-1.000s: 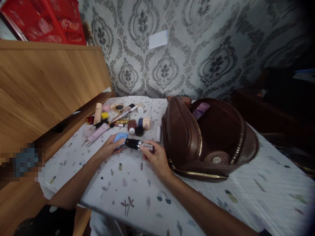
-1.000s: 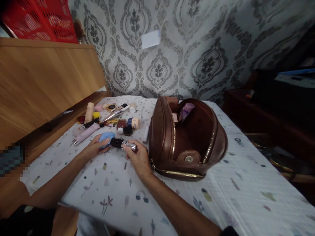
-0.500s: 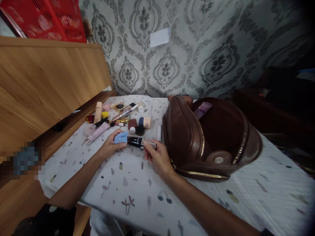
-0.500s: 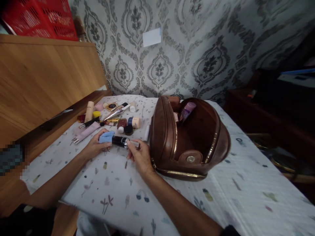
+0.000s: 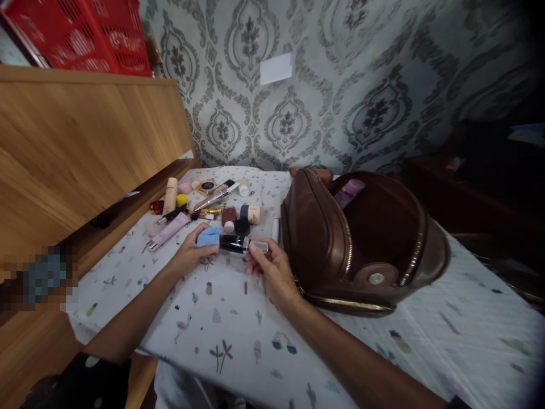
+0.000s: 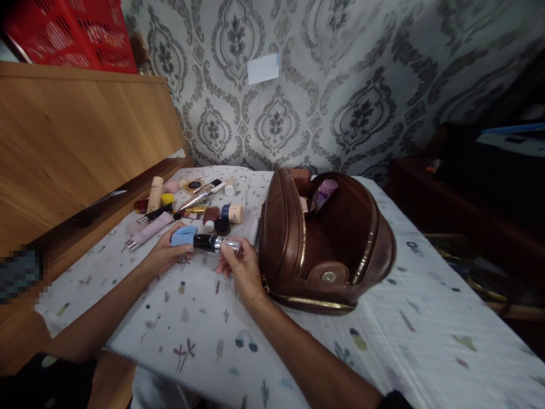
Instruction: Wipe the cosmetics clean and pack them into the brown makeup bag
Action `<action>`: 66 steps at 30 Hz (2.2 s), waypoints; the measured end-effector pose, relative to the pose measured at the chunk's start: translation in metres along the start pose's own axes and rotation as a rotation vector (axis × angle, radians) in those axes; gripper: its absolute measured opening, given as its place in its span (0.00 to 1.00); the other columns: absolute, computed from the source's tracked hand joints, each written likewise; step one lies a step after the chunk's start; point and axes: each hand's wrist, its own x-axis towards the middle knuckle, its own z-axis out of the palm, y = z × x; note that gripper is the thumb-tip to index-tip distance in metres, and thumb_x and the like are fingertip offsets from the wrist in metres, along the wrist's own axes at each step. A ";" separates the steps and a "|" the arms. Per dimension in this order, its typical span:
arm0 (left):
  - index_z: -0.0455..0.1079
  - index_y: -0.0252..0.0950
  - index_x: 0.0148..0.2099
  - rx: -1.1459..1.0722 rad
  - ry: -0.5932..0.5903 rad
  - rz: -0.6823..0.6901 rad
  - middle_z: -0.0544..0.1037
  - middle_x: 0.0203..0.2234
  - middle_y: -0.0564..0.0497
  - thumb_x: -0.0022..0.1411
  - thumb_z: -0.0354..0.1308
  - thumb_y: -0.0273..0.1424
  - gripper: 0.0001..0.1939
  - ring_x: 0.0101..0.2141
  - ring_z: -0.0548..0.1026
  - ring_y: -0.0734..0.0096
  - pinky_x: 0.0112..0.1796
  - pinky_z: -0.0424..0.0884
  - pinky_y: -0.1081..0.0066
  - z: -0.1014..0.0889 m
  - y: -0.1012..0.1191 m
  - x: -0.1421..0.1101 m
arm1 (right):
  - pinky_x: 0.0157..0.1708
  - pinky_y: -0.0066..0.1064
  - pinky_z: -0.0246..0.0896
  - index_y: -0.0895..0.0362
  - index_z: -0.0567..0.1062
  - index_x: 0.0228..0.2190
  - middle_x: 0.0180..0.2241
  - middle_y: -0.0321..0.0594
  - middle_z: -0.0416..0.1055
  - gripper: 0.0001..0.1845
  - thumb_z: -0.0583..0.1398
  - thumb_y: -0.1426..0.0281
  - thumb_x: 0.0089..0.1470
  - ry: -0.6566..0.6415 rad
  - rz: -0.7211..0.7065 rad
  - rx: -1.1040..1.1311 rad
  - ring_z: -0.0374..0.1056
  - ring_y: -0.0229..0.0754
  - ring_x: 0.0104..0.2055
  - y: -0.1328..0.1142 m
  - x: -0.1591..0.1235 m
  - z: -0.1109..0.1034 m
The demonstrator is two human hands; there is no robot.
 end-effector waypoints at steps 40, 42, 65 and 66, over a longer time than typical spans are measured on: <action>0.61 0.38 0.30 0.790 0.173 0.201 0.65 0.21 0.57 0.64 0.51 0.45 0.17 0.25 0.64 0.72 0.29 0.61 0.73 0.041 0.000 -0.006 | 0.16 0.26 0.52 0.57 0.55 0.56 0.22 0.27 0.65 0.37 0.62 0.56 0.50 -0.057 -0.105 -0.236 0.61 0.36 0.17 0.017 -0.004 -0.002; 0.61 0.37 0.31 0.805 0.187 0.203 0.65 0.21 0.57 0.63 0.52 0.44 0.16 0.25 0.64 0.72 0.30 0.61 0.73 0.041 -0.001 -0.005 | 0.15 0.25 0.51 0.57 0.57 0.55 0.23 0.27 0.64 0.34 0.61 0.56 0.51 -0.090 -0.130 -0.269 0.61 0.35 0.18 0.016 -0.005 -0.002; 0.69 0.38 0.49 1.161 0.362 0.207 0.77 0.45 0.46 0.62 0.53 0.26 0.13 0.47 0.74 0.58 0.51 0.68 0.60 -0.005 -0.020 0.055 | 0.14 0.24 0.55 0.59 0.68 0.43 0.23 0.30 0.65 0.22 0.56 0.56 0.53 -0.158 -0.159 -0.373 0.62 0.33 0.16 0.020 -0.003 -0.003; 0.70 0.39 0.49 1.210 0.342 0.212 0.77 0.46 0.46 0.62 0.54 0.26 0.13 0.49 0.72 0.58 0.52 0.68 0.60 -0.001 -0.021 0.051 | 0.14 0.24 0.55 0.59 0.69 0.42 0.23 0.30 0.65 0.21 0.57 0.57 0.53 -0.158 -0.159 -0.374 0.62 0.33 0.15 0.020 -0.002 -0.003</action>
